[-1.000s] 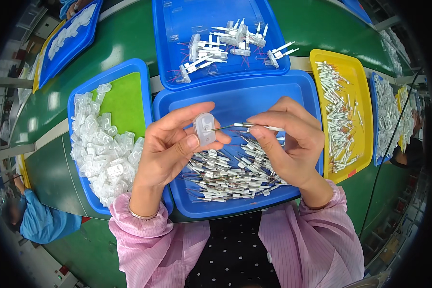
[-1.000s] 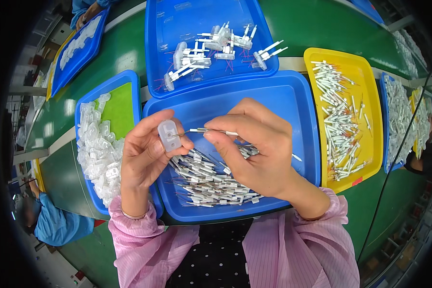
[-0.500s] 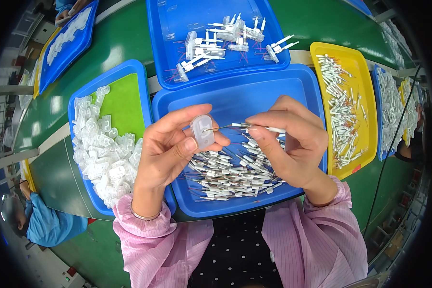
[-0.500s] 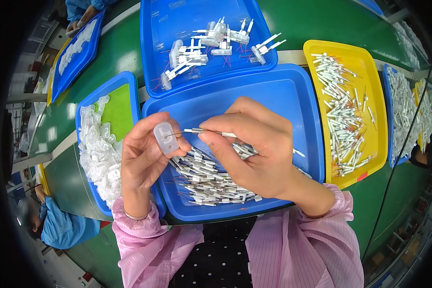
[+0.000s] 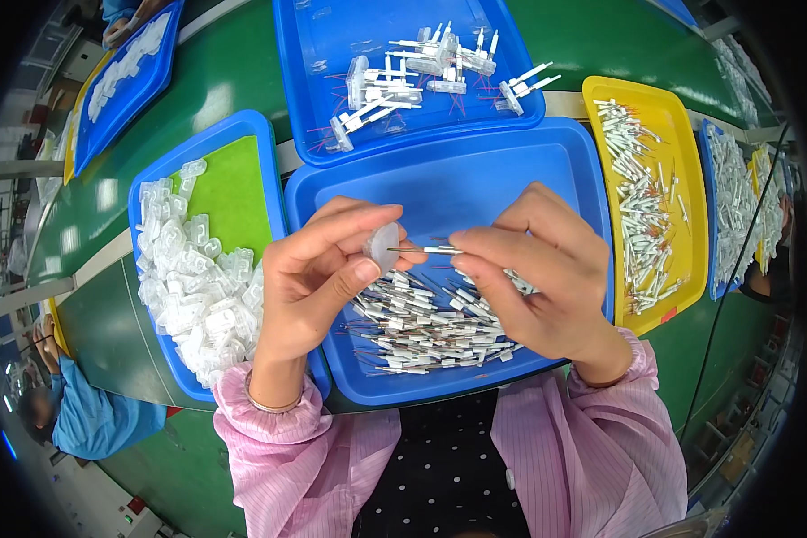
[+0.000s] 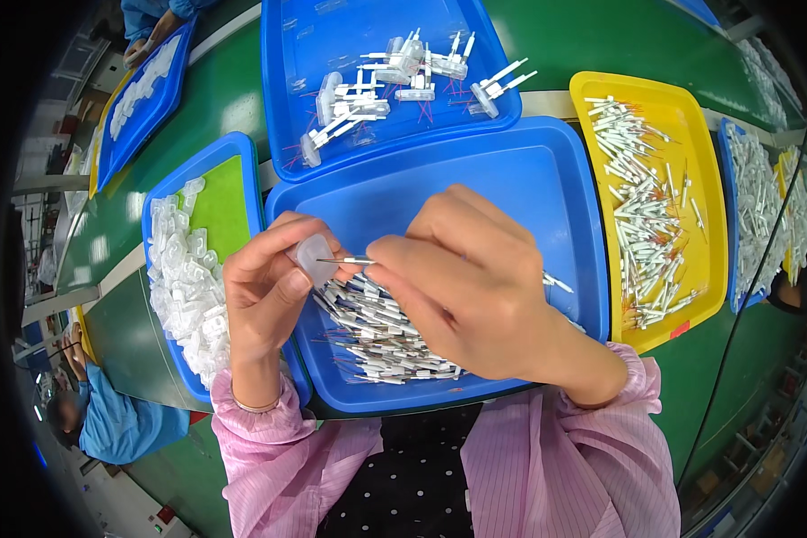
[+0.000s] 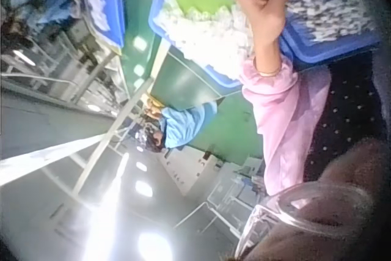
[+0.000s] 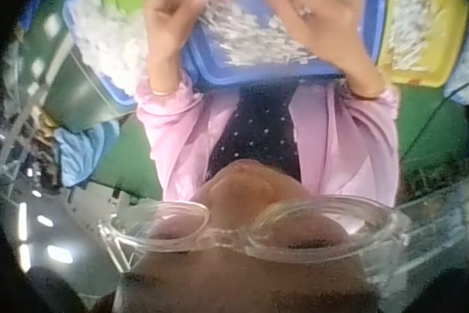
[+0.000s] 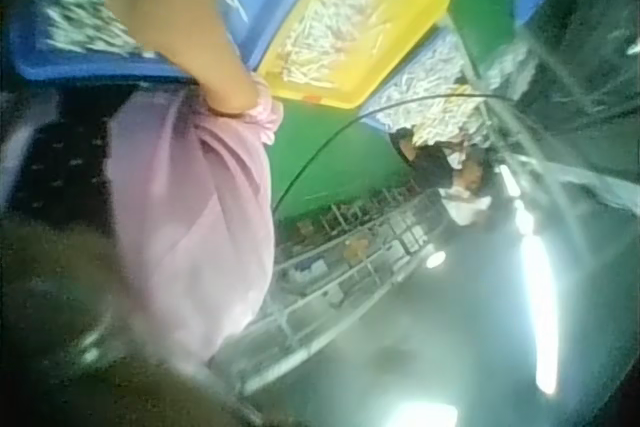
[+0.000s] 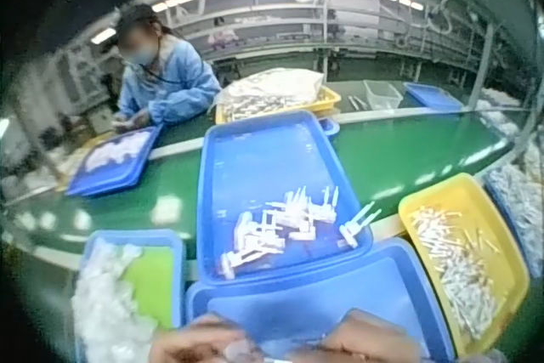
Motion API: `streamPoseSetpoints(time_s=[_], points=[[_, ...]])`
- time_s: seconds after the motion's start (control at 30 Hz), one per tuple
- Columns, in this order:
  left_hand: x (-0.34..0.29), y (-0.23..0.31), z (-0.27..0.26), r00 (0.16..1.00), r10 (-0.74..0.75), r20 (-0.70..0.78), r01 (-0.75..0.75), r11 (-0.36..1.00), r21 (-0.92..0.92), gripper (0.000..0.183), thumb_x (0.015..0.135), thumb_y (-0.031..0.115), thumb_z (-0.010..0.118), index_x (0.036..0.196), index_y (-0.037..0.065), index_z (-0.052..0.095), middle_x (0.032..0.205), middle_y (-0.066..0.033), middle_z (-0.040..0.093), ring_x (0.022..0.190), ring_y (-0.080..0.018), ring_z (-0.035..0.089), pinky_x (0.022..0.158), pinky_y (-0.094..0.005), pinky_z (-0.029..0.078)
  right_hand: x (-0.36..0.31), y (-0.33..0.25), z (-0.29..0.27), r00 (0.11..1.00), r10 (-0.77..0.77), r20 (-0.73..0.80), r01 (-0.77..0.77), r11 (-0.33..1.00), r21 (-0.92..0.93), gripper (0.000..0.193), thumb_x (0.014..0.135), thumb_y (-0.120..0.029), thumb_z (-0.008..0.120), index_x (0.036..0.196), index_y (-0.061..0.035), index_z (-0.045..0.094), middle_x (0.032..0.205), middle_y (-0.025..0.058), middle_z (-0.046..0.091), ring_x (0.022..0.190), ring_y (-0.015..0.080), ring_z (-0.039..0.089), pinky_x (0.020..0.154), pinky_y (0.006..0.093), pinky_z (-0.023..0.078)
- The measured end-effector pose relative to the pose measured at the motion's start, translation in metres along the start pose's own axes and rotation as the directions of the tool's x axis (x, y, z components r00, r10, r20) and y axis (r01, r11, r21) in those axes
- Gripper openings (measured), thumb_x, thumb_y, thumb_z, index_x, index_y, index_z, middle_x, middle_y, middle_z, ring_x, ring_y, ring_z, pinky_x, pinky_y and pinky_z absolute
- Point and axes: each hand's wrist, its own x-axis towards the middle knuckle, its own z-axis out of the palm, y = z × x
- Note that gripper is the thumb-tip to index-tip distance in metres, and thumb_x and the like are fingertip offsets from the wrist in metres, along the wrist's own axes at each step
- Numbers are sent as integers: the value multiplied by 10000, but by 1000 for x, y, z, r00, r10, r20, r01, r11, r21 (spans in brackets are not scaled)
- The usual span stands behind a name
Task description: The person repeatedly picks a small white plastic housing from a green tray and inserts a white wire connector with exposed copper leads from a blue tray into the housing. After each insertion, the assembled unit is placed into a yellow tray. The process is continuous and repetitive throughout the clip.
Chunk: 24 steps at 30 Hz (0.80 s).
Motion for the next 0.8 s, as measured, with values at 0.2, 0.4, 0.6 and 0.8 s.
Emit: streamPoseSetpoints(time_s=[0.2, 0.4, 0.6, 0.8], points=[[1, -3, 15, 997, 29, -69, -28, 999, 23, 364, 752, -136, 539, 1111, -98, 492, 994, -139, 505, 942, -229, 557, 827, -356, 493, -4, 1, 14, 994, 108, -30, -106, 993, 53, 161, 665, -2, 673, 823, -9, 646, 665, 72, 513, 547, 153, 461, 466, 258, 336], [-5, -14, 13, 988, -8, -153, 12, 1000, 22, 322, 730, -124, 591, 1045, -87, 532, 949, -122, 537, 925, -198, 561, 798, -291, 468, -6, 6, 15, 984, 173, 33, -176, 968, 179, 86, 690, -13, 669, 772, -9, 644, 617, 70, 536, 532, 145, 458, 452, 247, 325], [-7, -25, 13, 988, 0, -153, -1, 1000, -6, 272, 713, -117, 618, 975, -65, 562, 908, -118, 550, 873, -172, 550, 777, -285, 458, -7, 1, 18, 903, 410, 129, -429, 844, 324, 67, 669, 31, 629, 704, -1, 581, 551, 84, 477, 502, 233, 463, 445, 329, 342], [-9, -26, 24, 970, 130, -206, -78, 967, 243, 263, 691, -126, 630, 939, -63, 570, 889, -115, 530, 800, -159, 509, 752, -279, 421, -14, 2, 27, 983, 161, -87, -152, 983, 99, 75, 650, 40, 642, 679, -13, 597, 547, 71, 480, 453, 192, 437, 409, 292, 306]])
